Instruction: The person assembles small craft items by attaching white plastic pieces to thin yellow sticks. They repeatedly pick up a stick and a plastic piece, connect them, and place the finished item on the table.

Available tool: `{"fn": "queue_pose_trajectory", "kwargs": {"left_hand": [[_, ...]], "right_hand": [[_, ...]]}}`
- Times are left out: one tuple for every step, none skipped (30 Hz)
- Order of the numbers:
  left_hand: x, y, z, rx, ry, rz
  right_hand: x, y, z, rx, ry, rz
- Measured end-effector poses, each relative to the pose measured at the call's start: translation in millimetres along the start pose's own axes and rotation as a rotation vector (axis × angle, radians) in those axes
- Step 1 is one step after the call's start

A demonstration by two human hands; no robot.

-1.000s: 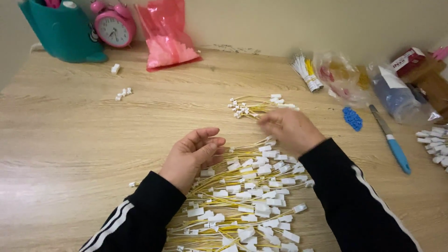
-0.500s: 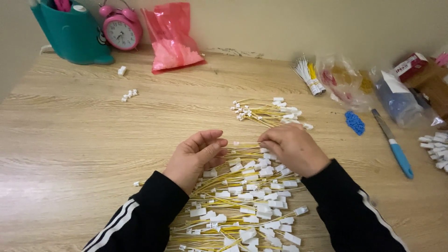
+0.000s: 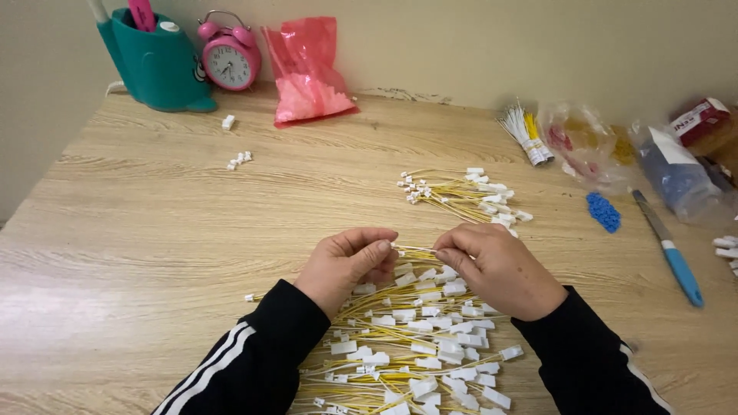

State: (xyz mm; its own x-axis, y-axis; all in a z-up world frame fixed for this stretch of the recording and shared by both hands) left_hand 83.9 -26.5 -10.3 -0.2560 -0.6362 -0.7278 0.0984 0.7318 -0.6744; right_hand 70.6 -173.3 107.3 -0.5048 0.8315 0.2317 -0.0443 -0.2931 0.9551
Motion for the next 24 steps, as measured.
{"fn": "queue_pose_trajectory", "kwargs": {"left_hand": [[1.6,1.3,1.6,0.001,0.002,0.0],[3.4,3.3,2.6,-0.003,0.004,0.007],[5.5,5.1,3.8,-0.007,0.005,0.014],[7.1,6.0,6.0,-0.005,0.013,0.015],[8.2,7.2,8.3,-0.009,0.007,0.035],[11.8,8.6,9.0,-0.012,0.007,0.057],[13.1,10.6,8.6,-0.009,0.021,0.06],[13.6,11.4,9.1,-0.01,0.017,0.09],[14.4,11.8,9.9,-0.01,0.014,0.12],[11.8,7.3,5.8,0.004,0.03,0.122],[7.4,5.4,1.9,-0.015,0.03,0.173],[1.7,1.7,0.1,-0.029,0.029,0.226],[2.2,2.6,1.5,-0.011,0.045,0.228],[2.0,7.5,3.2,-0.049,0.04,0.28],[2.1,12.3,5.1,-0.086,0.035,0.333],[1.8,7.2,1.9,-0.063,0.054,0.33],[-3.7,7.6,-1.1,-0.103,0.028,0.349],[-9.6,8.9,-4.4,-0.147,0.001,0.363],[-6.1,2.3,-6.3,-0.128,0.02,0.355],[-6.7,-0.5,-8.4,-0.146,0.017,0.304],[-8.2,-2.6,-10.9,-0.165,0.015,0.253],[-7.2,-1.8,-10.1,-0.154,0.016,0.245],[-3.5,0.4,-9.6,-0.151,0.049,0.18],[-0.5,4.3,-10.6,-0.153,0.083,0.119]], "right_hand": [[1.9,1.5,-0.6,0.0,-0.002,0.0],[2.1,0.5,-1.7,0.023,-0.027,0.016],[1.9,-0.6,-3.1,0.045,-0.051,0.032],[2.6,0.2,-2.5,0.046,-0.059,0.035],[0.5,-2.3,-2.7,0.08,-0.094,0.047],[-1.9,-6.1,-6.0,0.115,-0.134,0.062],[-5.1,-8.8,-5.0,0.117,-0.148,0.067],[-10.3,-11.9,-5.6,0.134,-0.175,0.08],[-16.0,-14.9,-6.7,0.152,-0.203,0.092],[-20.2,-17.1,-8.3,0.149,-0.224,0.091],[-21.5,-20.6,-9.6,0.163,-0.213,0.127],[-24.0,-22.1,-10.1,0.173,-0.203,0.161],[-25.0,-22.6,-9.9,0.168,-0.226,0.159],[-22.9,-24.1,-10.9,0.185,-0.208,0.17],[-21.3,-26.0,-12.1,0.202,-0.191,0.181],[-26.4,-24.5,-17.0,0.199,-0.22,0.175],[-24.8,-15.5,-19.1,0.112,-0.167,0.199],[-22.8,-6.2,-20.8,0.031,-0.11,0.218],[-29.0,3.4,-31.3,0.034,-0.135,0.208],[-33.1,21.1,-38.6,-0.048,-0.132,0.192],[-35.5,38.9,-45.9,-0.13,-0.127,0.175],[-37.7,47.7,-59.8,-0.131,-0.132,0.162],[-46.5,55.9,-74.8,-0.123,-0.228,0.081],[-54.2,62.7,-89.8,-0.114,-0.321,0.006]]}}
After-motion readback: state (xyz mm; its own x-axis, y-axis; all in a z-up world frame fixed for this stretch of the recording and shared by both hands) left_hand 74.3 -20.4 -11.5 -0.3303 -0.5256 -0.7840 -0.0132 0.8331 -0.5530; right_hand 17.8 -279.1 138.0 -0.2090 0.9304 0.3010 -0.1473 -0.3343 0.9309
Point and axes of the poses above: each hand's wrist, its own z-axis towards the middle knuckle, its own y-axis out of the back of the hand, x = y × z, the point moved 9 cm from there along z, towards the middle knuckle, and after that the axes turned 14 degrees about -z, right-handed, at the moved point
